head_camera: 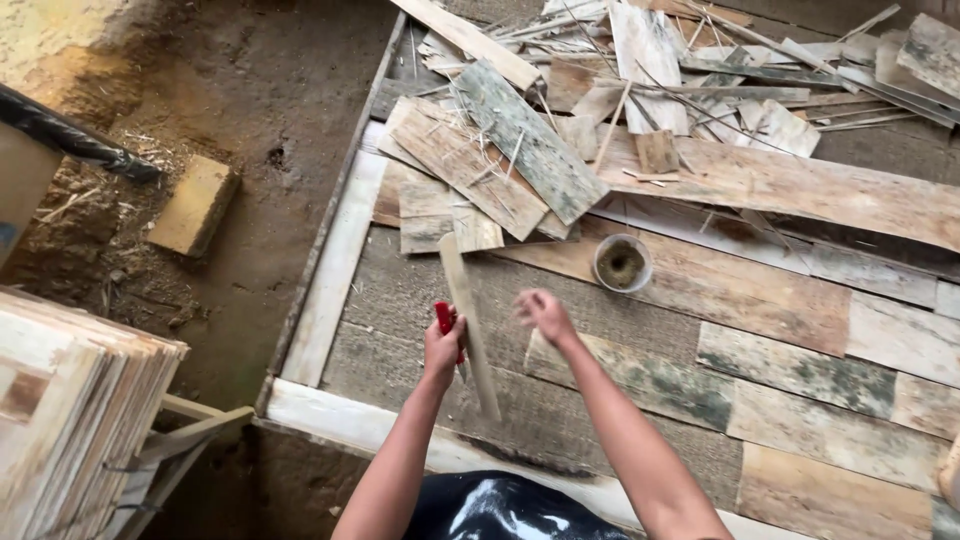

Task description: The person arranges weathered wooden planks on a flat surface, picking up pieces from a pile and placing them in rows. The person uses a red-handled tool to adjust the position of the planks while building up a layered pattern.

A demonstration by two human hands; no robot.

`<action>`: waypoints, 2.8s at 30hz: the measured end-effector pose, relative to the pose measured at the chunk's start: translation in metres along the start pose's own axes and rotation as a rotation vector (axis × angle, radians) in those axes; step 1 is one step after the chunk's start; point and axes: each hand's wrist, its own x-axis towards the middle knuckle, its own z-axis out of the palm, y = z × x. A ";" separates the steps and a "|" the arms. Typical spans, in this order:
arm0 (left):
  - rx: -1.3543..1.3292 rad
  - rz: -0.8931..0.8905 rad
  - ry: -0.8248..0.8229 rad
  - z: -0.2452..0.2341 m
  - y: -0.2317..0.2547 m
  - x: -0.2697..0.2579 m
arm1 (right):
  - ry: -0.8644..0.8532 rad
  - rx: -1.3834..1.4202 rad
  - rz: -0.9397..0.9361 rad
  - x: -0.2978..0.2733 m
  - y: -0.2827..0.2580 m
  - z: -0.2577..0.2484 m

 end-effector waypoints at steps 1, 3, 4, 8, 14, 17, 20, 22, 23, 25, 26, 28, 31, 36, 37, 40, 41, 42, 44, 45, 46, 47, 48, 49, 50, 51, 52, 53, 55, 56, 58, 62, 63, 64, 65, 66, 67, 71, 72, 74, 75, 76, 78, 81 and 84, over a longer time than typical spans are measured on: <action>0.003 0.001 -0.003 -0.012 0.008 0.006 | 0.002 0.003 -0.001 0.035 0.008 -0.005; 0.043 -0.072 -0.008 -0.037 0.027 0.021 | 0.363 -0.172 0.116 0.110 0.023 -0.011; 0.044 -0.065 -0.011 -0.046 0.040 0.025 | 0.364 -0.169 0.109 0.133 0.023 -0.009; 0.178 -0.051 0.023 -0.078 0.068 0.055 | 0.558 0.053 0.094 0.189 0.005 0.000; 0.133 -0.165 0.004 -0.060 0.072 0.099 | 0.659 0.147 0.149 0.187 -0.044 0.017; 0.009 -0.159 -0.027 -0.040 0.060 0.127 | 0.597 0.424 0.047 0.194 -0.054 -0.006; -0.019 -0.146 0.020 -0.028 0.046 0.162 | 0.616 0.608 -0.019 0.205 -0.056 -0.041; -0.027 -0.136 0.053 -0.017 0.058 0.159 | 0.633 0.672 -0.041 0.197 -0.058 -0.056; -0.085 -0.160 0.084 -0.010 0.076 0.148 | 0.618 0.657 -0.025 0.188 -0.060 -0.059; -0.138 -0.201 0.115 -0.008 0.082 0.141 | 0.612 0.639 0.005 0.160 -0.052 -0.063; -0.150 -0.177 0.081 -0.009 0.077 0.153 | 0.612 0.659 -0.011 0.150 -0.049 -0.064; -0.159 -0.160 0.049 -0.007 0.084 0.163 | 0.615 0.678 -0.021 0.126 -0.046 -0.062; -0.152 -0.143 -0.074 -0.001 0.110 0.166 | 0.572 0.702 -0.018 0.088 -0.039 -0.054; 0.042 -0.066 -0.091 -0.023 0.115 0.171 | 0.500 0.651 -0.006 0.022 -0.026 -0.036; 0.044 -0.062 -0.095 -0.031 0.123 0.160 | 0.501 0.655 -0.012 0.014 -0.021 -0.037; -0.073 -0.054 -0.117 -0.066 0.126 0.118 | 0.510 0.370 0.004 -0.016 0.012 -0.036; -0.110 -0.074 -0.093 -0.081 0.121 0.107 | 0.530 0.144 -0.007 -0.021 0.030 -0.035; -0.150 -0.093 -0.062 -0.098 0.115 0.094 | 0.537 -0.085 -0.018 -0.026 0.047 -0.033; -0.172 -0.107 -0.020 -0.143 0.079 0.106 | 0.528 -0.114 -0.091 -0.043 0.037 -0.006; -0.193 -0.120 0.012 -0.165 0.061 0.113 | 0.529 -0.141 -0.167 -0.050 0.031 0.007; -0.195 -0.115 0.020 -0.180 0.059 0.107 | 0.521 -0.140 -0.170 -0.055 0.030 0.016; -0.220 -0.118 0.049 -0.195 0.058 0.101 | 0.486 -0.297 -0.294 -0.060 0.030 0.025; -0.245 -0.124 0.077 -0.208 0.055 0.096 | 0.451 -0.455 -0.417 -0.065 0.029 0.033; -0.247 -0.122 0.083 -0.221 0.049 0.092 | 0.445 -0.455 -0.418 -0.069 0.030 0.039; -0.168 -0.092 0.097 -0.231 0.046 0.092 | 0.366 -0.608 -0.368 -0.072 0.029 0.043; -0.089 -0.061 0.112 -0.241 0.042 0.092 | 0.286 -0.759 -0.315 -0.074 0.027 0.047; -0.090 -0.060 0.113 -0.241 0.051 0.082 | 0.285 -0.760 -0.316 -0.076 0.038 0.047; 0.040 -0.005 0.166 -0.241 0.060 0.073 | 0.357 -0.716 -0.234 -0.077 0.049 0.047; 0.167 0.056 0.212 -0.231 0.085 0.060 | 0.435 -0.672 -0.158 -0.061 0.074 0.038; 0.365 0.089 0.194 -0.228 0.096 0.048 | 0.445 -0.625 -0.013 -0.054 0.094 0.035; 0.566 0.127 0.168 -0.223 0.102 0.045 | 0.459 -0.572 0.131 -0.043 0.119 0.033; 0.673 0.113 0.080 -0.213 0.078 0.067 | 0.490 -0.503 0.123 -0.044 0.114 0.049; 0.680 0.101 0.069 -0.211 0.072 0.072 | 0.510 -0.522 0.126 -0.045 0.105 0.056; 0.683 0.101 0.072 -0.211 0.069 0.078 | 0.507 -0.520 0.126 -0.041 0.108 0.053; 0.680 0.091 0.055 -0.212 0.066 0.085 | 0.513 -0.515 0.140 -0.036 0.112 0.052; 0.676 0.076 0.039 -0.213 0.060 0.089 | 0.517 -0.513 0.157 -0.034 0.117 0.049; 0.678 0.072 0.042 -0.215 0.060 0.086 | 0.513 -0.513 0.161 -0.030 0.125 0.048; 0.678 0.036 0.041 -0.207 0.082 0.072 | 0.573 -0.372 0.256 -0.025 0.124 0.046; 0.661 0.039 0.059 -0.202 0.092 0.067 | 0.594 -0.358 0.259 -0.028 0.118 0.047; 0.630 0.017 0.061 -0.201 0.100 0.059 | 0.580 -0.176 0.220 -0.031 0.109 0.047; 0.601 -0.008 0.068 -0.201 0.104 0.055 | 0.556 0.006 0.181 -0.033 0.106 0.047; 0.602 -0.010 0.062 -0.204 0.099 0.060 | 0.562 0.006 0.183 -0.035 0.105 0.047; 0.531 0.020 0.124 -0.208 0.090 0.072 | 0.513 0.113 0.156 -0.037 0.103 0.046; 0.084 0.078 0.130 -0.212 0.082 0.074 | 0.561 0.291 0.078 -0.023 0.115 0.033; -0.056 0.071 0.086 -0.208 0.075 0.085 | 0.635 0.439 0.019 -0.038 0.043 0.049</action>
